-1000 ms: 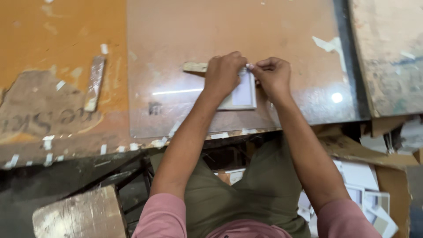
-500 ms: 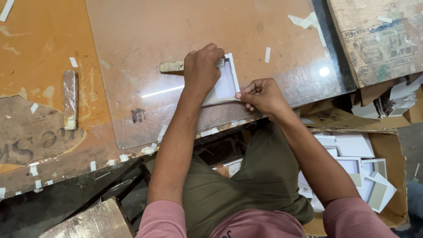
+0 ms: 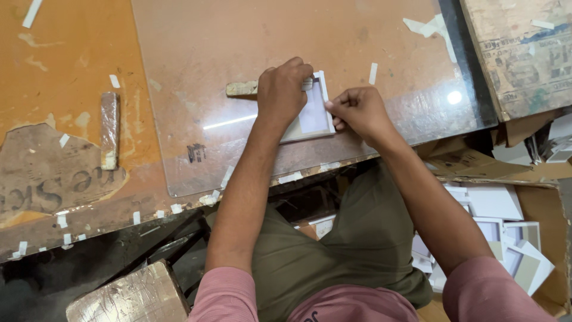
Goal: The person assembles small white picture frames on a workbench. They place a backing sheet into the frame, insert a photo, and press the frame edges together. The person repeats this process with multiple frames, handling each one individually.
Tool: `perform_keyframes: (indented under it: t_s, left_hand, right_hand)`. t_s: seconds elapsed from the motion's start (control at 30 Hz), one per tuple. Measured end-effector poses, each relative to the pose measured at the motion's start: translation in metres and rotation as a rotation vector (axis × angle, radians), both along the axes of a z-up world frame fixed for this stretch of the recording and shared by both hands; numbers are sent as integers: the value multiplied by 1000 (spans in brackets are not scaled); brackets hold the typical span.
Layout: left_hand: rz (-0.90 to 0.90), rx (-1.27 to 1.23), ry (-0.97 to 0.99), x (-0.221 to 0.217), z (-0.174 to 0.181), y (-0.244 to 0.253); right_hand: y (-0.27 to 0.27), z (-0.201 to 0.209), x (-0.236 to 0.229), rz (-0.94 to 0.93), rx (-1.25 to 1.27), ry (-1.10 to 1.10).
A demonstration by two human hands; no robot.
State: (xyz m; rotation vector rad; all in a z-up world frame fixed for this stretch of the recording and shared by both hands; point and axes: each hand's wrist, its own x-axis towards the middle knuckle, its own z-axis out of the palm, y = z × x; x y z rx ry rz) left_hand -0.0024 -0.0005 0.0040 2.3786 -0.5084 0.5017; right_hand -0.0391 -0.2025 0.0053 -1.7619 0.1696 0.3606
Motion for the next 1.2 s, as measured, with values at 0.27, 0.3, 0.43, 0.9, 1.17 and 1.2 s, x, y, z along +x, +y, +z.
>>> perform_keyframes:
  t_s: [0.27, 0.3, 0.43, 0.9, 1.17, 1.2]
  left_hand:
    - [-12, -20, 8, 1, -4, 1]
    - [-14, -20, 2, 2, -3, 1]
    - [-14, -3, 26, 5, -1, 0]
    - [55, 1, 53, 0, -2, 4]
    - [87, -17, 67, 1, -8, 1]
    - [90, -15, 71, 1, -9, 2]
  right_hand:
    - [-14, -9, -30, 181, -120, -210]
    - [-13, -12, -28, 147, -104, -180]
    - [-10, -8, -20, 90, -62, -19]
    - [23, 7, -22, 10, -476, -225]
    - [77, 33, -43, -63, -850, -200]
    - [84, 30, -44, -75, -868, -225]
